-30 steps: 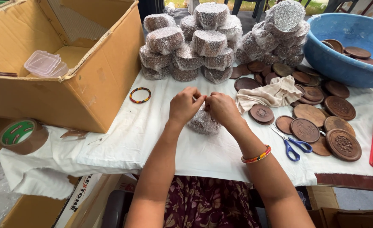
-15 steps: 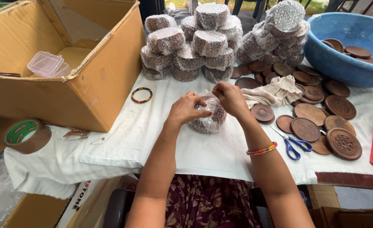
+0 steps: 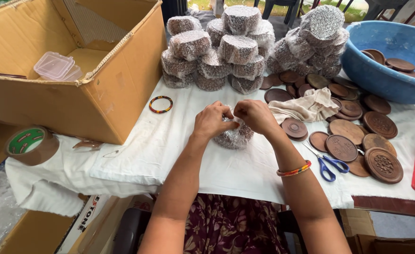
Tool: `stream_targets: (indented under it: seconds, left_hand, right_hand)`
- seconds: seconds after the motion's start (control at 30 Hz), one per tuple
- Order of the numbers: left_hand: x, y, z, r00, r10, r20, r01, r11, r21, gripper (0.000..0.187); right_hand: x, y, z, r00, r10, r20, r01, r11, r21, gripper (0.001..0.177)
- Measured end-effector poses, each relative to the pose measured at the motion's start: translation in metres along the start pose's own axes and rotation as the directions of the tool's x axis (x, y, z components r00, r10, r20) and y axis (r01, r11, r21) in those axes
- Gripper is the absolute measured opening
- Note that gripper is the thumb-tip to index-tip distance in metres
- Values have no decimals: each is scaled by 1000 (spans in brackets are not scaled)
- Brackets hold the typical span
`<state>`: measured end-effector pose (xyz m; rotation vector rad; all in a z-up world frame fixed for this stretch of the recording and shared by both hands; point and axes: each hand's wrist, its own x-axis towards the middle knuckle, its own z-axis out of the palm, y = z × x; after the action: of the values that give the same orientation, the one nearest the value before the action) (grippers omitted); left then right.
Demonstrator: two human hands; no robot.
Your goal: The person wraps a stack of round wooden coasters in bubble wrap and secures it with tape. Then the person wipes a single wooden coaster with a cloth. The wrapped stack is placed on a pile of similar wrapped stacks.
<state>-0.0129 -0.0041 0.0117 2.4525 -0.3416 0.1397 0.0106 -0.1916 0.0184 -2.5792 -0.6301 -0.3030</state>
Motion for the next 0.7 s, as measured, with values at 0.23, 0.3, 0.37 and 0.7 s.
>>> stream_targets:
  seconds: [0.23,0.3,0.37,0.7]
  left_hand:
    - [4,2,3,997,-63,33,65,997,-38,45]
    - [-1,3,2,999,-33,6,33,997,-64,49]
    - [0,-1,8,1000,-9,-17,8,998,-57,46]
    - [7,-22,29,988,130,-86,-141,980,-141,22]
  right_hand:
    - [-2,-6,2,994,-65,90,77,987,-139,7]
    - [-5,-11,1,995,-41,96,55,987,-153,13]
    - [-9,-7,6,994,-59,88,71,987,-144,19]
    - [-110,5,-23,987,-159,-40,163,975,150,27]
